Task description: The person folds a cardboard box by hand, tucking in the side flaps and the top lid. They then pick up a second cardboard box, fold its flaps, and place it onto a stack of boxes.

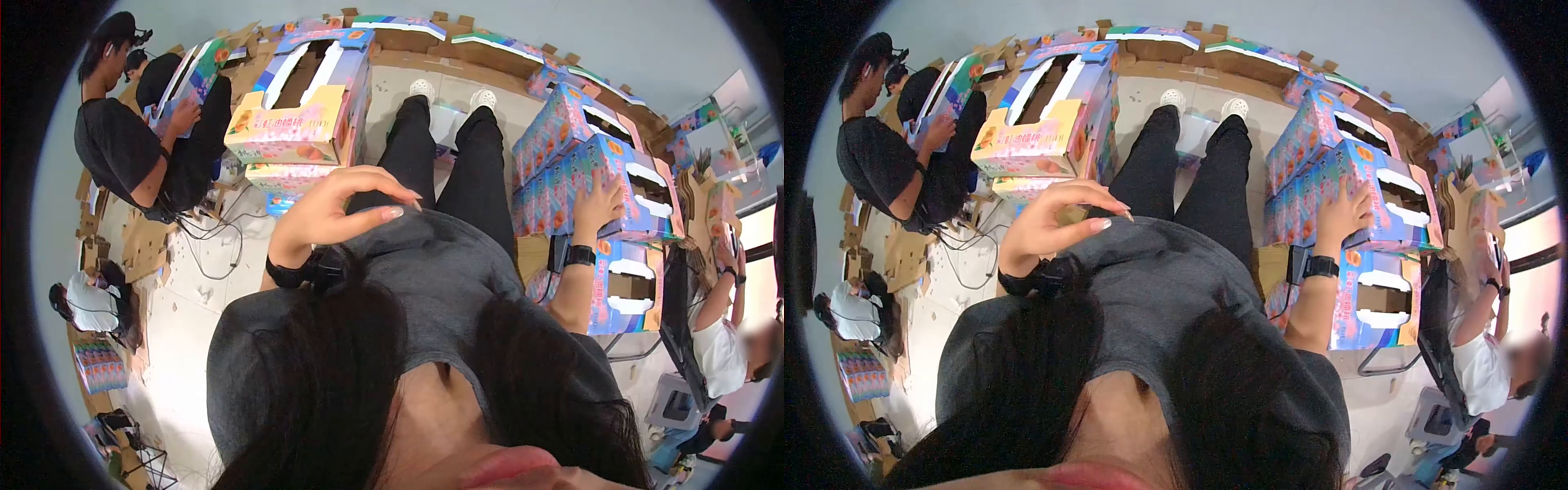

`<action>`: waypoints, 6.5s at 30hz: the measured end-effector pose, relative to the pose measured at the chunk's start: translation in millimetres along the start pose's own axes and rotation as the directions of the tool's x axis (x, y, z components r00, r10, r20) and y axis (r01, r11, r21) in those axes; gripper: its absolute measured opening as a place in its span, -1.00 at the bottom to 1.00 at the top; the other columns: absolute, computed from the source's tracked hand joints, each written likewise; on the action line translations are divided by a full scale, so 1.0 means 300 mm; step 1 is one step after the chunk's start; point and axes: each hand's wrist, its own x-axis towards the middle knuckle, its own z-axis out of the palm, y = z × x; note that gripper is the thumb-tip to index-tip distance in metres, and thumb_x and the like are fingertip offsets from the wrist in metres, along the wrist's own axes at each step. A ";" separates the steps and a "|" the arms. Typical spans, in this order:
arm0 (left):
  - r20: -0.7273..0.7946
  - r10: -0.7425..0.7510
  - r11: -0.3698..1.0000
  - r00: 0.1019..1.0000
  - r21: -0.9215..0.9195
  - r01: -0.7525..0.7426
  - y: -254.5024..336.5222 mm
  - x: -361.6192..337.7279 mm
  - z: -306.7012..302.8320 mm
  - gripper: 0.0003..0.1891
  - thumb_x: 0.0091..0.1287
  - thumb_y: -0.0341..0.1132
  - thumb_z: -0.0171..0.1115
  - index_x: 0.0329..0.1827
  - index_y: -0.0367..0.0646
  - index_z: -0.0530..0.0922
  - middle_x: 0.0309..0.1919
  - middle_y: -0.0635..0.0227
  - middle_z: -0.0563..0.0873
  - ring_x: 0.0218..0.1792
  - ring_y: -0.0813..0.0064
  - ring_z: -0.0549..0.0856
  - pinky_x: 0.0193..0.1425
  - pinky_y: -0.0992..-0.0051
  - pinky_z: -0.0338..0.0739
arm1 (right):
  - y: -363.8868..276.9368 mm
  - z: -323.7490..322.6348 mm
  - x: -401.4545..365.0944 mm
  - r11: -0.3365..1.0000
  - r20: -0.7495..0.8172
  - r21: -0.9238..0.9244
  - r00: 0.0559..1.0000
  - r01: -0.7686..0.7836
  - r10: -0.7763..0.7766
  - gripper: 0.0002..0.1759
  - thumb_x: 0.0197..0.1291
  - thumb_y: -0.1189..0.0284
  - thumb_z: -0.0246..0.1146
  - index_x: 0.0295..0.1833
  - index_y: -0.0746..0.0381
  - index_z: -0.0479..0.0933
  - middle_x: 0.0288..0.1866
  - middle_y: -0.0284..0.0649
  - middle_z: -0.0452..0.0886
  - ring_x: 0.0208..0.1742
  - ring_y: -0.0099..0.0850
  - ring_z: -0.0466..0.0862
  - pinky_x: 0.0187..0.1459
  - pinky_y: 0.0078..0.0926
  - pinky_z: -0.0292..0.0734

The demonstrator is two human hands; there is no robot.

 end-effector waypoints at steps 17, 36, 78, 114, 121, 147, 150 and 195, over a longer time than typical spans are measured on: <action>0.025 -0.049 0.997 0.998 -0.064 0.051 -0.031 0.008 0.011 -0.75 0.36 -0.52 0.31 0.08 -0.28 0.70 0.01 0.15 0.81 0.10 0.28 0.73 0.27 0.31 0.51 | -0.125 0.041 0.083 0.999 0.178 0.006 0.984 -0.035 0.033 -0.15 -0.09 0.17 0.45 0.43 0.06 0.51 0.71 0.20 -0.08 0.69 0.24 -0.07 0.53 0.35 -0.15; -0.064 -0.037 0.999 0.997 -0.041 0.034 -0.049 -0.021 -0.009 -0.80 0.40 -0.50 0.31 0.05 -0.27 0.72 -0.04 0.20 0.82 0.02 0.34 0.77 0.17 0.38 0.57 | -0.257 0.128 -0.270 0.715 0.606 0.681 0.669 -0.156 -0.431 -0.53 0.44 0.17 0.06 0.06 0.36 0.62 0.07 0.29 0.64 0.21 0.20 0.60 0.21 -0.03 0.51; -0.406 -0.152 0.972 0.901 0.102 0.210 -0.218 -0.060 -0.031 -0.70 0.47 -0.42 0.28 0.23 -0.24 0.65 -0.02 0.29 0.79 0.01 0.51 0.74 0.15 0.45 0.60 | -0.228 0.247 -0.316 0.640 0.692 0.717 0.394 -0.277 -0.605 -0.56 0.29 0.45 0.11 0.20 0.45 0.60 -0.07 0.22 0.74 0.04 -0.03 0.76 0.05 -0.22 0.62; -0.816 -0.070 0.344 0.574 0.521 0.781 -0.589 0.081 -0.439 -0.16 0.29 0.47 0.13 -0.03 -0.29 0.72 -0.19 -0.02 0.80 0.02 0.07 0.74 0.54 -0.09 0.03 | -0.189 0.392 -0.368 0.648 0.501 0.759 0.693 -0.064 -0.519 -0.65 0.33 0.57 0.08 0.14 0.30 0.65 0.00 0.15 0.73 0.10 0.09 0.71 0.07 -0.15 0.62; -0.557 0.482 0.369 0.676 0.829 0.420 -0.200 0.085 -0.293 -0.57 0.20 0.10 0.48 -0.32 -0.15 0.73 -0.52 0.33 0.64 -0.26 0.34 0.60 0.40 0.05 0.13 | -0.269 -0.199 -0.203 0.548 -0.175 0.806 0.974 0.225 -0.143 -0.74 0.16 0.63 0.29 -0.01 0.29 0.67 -0.13 -0.03 0.72 0.01 -0.05 0.71 0.08 -0.23 0.57; -0.081 0.303 0.540 0.949 0.835 -0.101 -0.174 0.259 -0.090 -0.72 0.20 -0.07 0.50 -0.43 -0.10 0.75 -0.43 0.38 0.65 -0.14 0.38 0.63 0.54 0.04 0.14 | -0.409 -0.646 -0.043 0.488 -0.448 0.586 0.761 0.647 -0.470 -0.75 0.15 0.29 0.43 -0.15 0.21 0.64 -0.25 -0.18 0.66 -0.18 -0.19 0.62 -0.07 -0.28 0.38; -0.102 0.321 0.519 0.941 0.851 -0.085 -0.183 0.259 -0.065 -0.81 0.25 -0.15 0.47 -0.35 -0.08 0.76 -0.39 0.40 0.65 -0.06 0.35 0.63 0.58 -0.02 0.10 | -0.425 -0.619 -0.026 0.489 -0.471 0.581 0.759 0.650 -0.449 -0.73 0.13 0.26 0.46 -0.21 0.21 0.62 -0.29 -0.19 0.64 -0.23 -0.19 0.60 -0.14 -0.27 0.35; -0.111 -0.360 0.081 0.926 -0.993 -0.088 -0.047 0.335 0.136 -0.44 0.55 -0.02 0.12 0.43 -0.22 0.35 0.41 -0.06 0.45 0.48 0.04 0.41 0.62 0.04 0.22 | -0.424 -0.583 -0.202 0.567 -0.480 0.610 0.827 0.554 -0.291 -0.68 0.12 0.21 0.45 -0.17 0.19 0.58 -0.26 -0.22 0.58 -0.16 -0.17 0.54 -0.06 -0.18 0.32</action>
